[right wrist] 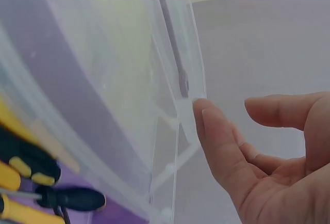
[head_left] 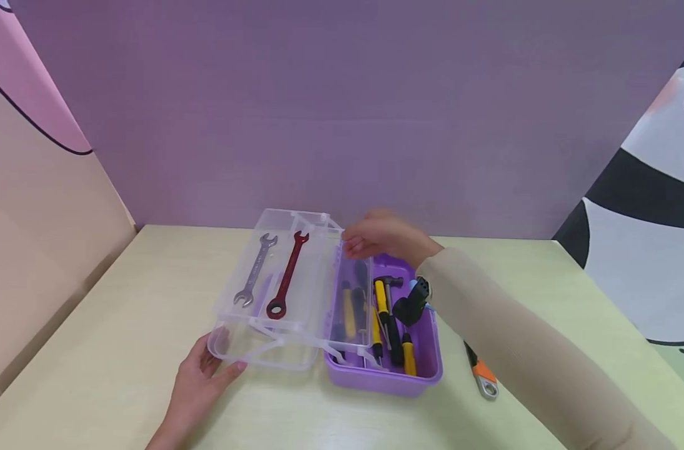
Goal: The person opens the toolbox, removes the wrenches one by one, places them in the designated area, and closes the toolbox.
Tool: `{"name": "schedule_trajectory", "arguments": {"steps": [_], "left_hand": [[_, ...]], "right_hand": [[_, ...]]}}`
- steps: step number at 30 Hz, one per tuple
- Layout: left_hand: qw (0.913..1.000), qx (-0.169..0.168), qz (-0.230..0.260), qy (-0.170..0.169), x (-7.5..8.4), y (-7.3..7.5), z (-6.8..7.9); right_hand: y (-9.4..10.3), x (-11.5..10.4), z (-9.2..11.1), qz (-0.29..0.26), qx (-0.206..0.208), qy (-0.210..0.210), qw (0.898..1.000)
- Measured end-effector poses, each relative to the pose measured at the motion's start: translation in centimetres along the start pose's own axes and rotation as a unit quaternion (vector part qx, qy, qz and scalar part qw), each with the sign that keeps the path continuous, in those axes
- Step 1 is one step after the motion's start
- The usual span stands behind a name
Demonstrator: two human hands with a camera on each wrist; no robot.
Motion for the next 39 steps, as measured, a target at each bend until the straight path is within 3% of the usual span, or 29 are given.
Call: {"name": "schedule_trajectory", "arguments": {"steps": [6,12,24,39], "left_hand": [[0.9996,0.004,-0.001,0.027,-0.5,1.0,0.4],[0.9999,0.004,0.006,0.007,-0.4,1.3,0.4],[1.0000,0.006,-0.001,0.001,0.1,1.0,0.3],[0.9999,0.000,-0.009,0.007,0.3,0.6,0.3]], "right_hand": [[-2.4,-1.1,-0.4,-0.008,-0.009,-0.007,1.000],[-3.8,-2.1,-0.7,0.000,-0.007,-0.007,1.000],[-5.9,-3.2,-0.7,-0.055,-0.030,-0.019,0.998],[-7.4,-2.4,-0.4,-0.130,-0.033,-0.066,0.989]]}}
Point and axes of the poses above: each hand's wrist, its own z-axis away from the middle knuckle, its own y-axis out of the back of the hand, x = y × z, the point moved 6 cm from there along -z, towards the middle knuckle, and after that the axes turned 8 degrees about x, right-handed, at the moved point
